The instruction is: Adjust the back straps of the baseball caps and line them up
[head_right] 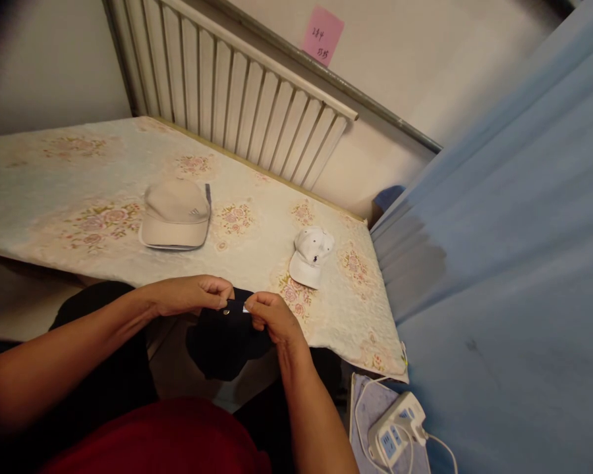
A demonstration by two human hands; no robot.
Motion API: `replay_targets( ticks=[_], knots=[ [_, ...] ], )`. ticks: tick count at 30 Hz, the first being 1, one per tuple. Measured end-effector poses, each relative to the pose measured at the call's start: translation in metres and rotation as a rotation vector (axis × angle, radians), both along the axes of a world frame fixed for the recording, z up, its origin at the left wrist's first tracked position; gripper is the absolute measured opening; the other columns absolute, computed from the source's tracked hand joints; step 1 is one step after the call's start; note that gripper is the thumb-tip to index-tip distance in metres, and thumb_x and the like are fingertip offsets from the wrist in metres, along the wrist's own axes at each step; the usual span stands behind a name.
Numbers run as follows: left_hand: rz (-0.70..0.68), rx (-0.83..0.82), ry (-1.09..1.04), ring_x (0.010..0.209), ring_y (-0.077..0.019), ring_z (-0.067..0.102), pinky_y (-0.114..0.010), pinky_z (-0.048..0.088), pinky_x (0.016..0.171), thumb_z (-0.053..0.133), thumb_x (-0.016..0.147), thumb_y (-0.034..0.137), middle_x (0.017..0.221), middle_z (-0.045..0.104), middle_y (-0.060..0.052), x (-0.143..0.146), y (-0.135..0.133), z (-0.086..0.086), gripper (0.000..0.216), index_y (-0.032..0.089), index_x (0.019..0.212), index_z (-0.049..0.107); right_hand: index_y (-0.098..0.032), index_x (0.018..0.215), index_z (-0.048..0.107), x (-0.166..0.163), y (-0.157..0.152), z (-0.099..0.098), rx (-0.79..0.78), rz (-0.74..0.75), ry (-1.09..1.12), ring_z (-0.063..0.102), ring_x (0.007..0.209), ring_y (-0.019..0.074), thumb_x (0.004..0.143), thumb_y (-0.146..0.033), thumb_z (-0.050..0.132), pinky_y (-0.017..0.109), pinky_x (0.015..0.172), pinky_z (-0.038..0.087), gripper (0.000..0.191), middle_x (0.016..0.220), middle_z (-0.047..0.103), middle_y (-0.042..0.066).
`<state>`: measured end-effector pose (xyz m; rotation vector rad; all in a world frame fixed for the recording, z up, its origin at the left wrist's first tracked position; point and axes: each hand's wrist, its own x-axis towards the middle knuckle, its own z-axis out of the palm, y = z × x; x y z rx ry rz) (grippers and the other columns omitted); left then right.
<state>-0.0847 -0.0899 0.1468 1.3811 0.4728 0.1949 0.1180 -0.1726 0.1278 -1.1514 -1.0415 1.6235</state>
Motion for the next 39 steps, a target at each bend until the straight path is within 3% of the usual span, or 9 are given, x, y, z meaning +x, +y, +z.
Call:
replay_targets(
  ticks=[8, 14, 22, 26, 31, 36, 39],
  knots=[
    [0.003, -0.004, -0.015, 0.058, -0.0085, 0.040, -0.020, 0.028, 0.055, 0.064, 0.073, 0.028, 0.066, 0.049, 0.004, 0.000, 0.000, 0.000, 0.016, 0.016, 0.070, 0.054, -0.017, 0.064, 0.056, -0.005, -0.003, 0.003, 0.014, -0.077, -0.035, 0.025, 0.038, 0.0043, 0.070, -0.033, 0.068, 0.020, 0.042, 0.024, 0.021, 0.040, 0.033, -0.011],
    [0.028, -0.030, -0.025, 0.058, -0.0090, 0.041, -0.021, 0.027, 0.053, 0.065, 0.072, 0.028, 0.067, 0.051, 0.003, -0.001, -0.001, -0.002, 0.016, 0.016, 0.071, 0.053, -0.018, 0.076, 0.064, -0.006, -0.005, 0.010, 0.139, -0.078, -0.233, 0.045, 0.052, 0.0079, 0.071, -0.027, 0.067, 0.020, 0.052, 0.033, 0.011, 0.059, 0.054, -0.004],
    [0.055, 0.043, 0.000, 0.051, -0.0075, 0.035, -0.020, 0.021, 0.047, 0.067, 0.068, 0.031, 0.061, 0.048, 0.005, 0.003, 0.000, 0.000, 0.020, 0.017, 0.069, 0.053, -0.023, 0.096, 0.068, -0.013, -0.008, 0.018, 0.182, 0.023, -0.160, 0.054, 0.066, 0.0116, 0.068, -0.026, 0.071, 0.024, 0.064, 0.040, 0.028, 0.073, 0.062, -0.003],
    [0.043, 0.058, -0.005, 0.052, -0.0075, 0.037, -0.019, 0.025, 0.049, 0.069, 0.066, 0.027, 0.061, 0.047, 0.006, 0.004, 0.001, 0.001, 0.019, 0.017, 0.067, 0.053, -0.022, 0.085, 0.066, -0.014, -0.009, 0.022, 0.184, 0.034, -0.184, 0.052, 0.063, 0.0104, 0.067, -0.023, 0.070, 0.023, 0.061, 0.038, 0.018, 0.070, 0.060, -0.004],
    [-0.038, -0.021, -0.032, 0.063, -0.0101, 0.050, -0.020, 0.032, 0.056, 0.069, 0.063, 0.018, 0.075, 0.059, 0.004, 0.003, 0.004, -0.004, 0.030, 0.020, 0.092, 0.058, -0.020, 0.072, 0.061, -0.008, -0.009, 0.018, 0.161, -0.014, -0.270, 0.043, 0.055, 0.0083, 0.065, -0.020, 0.069, 0.021, 0.054, 0.031, 0.011, 0.061, 0.052, -0.006],
    [-0.034, -0.012, 0.007, 0.059, -0.0091, 0.046, -0.020, 0.031, 0.055, 0.071, 0.065, 0.022, 0.069, 0.054, 0.004, 0.001, 0.004, -0.015, 0.018, 0.017, 0.075, 0.058, -0.019, 0.074, 0.062, -0.005, -0.007, 0.015, 0.179, -0.001, -0.298, 0.045, 0.057, 0.0094, 0.067, -0.021, 0.067, 0.022, 0.055, 0.033, 0.009, 0.062, 0.054, -0.006],
    [-0.018, -0.138, -0.014, 0.058, -0.0090, 0.047, -0.020, 0.032, 0.054, 0.073, 0.066, 0.024, 0.069, 0.056, 0.003, 0.003, 0.000, -0.015, 0.021, 0.016, 0.078, 0.058, -0.020, 0.078, 0.064, -0.006, -0.007, 0.021, 0.230, -0.036, -0.392, 0.051, 0.063, 0.0118, 0.068, -0.020, 0.065, 0.024, 0.062, 0.040, 0.010, 0.066, 0.058, -0.004]
  ],
)
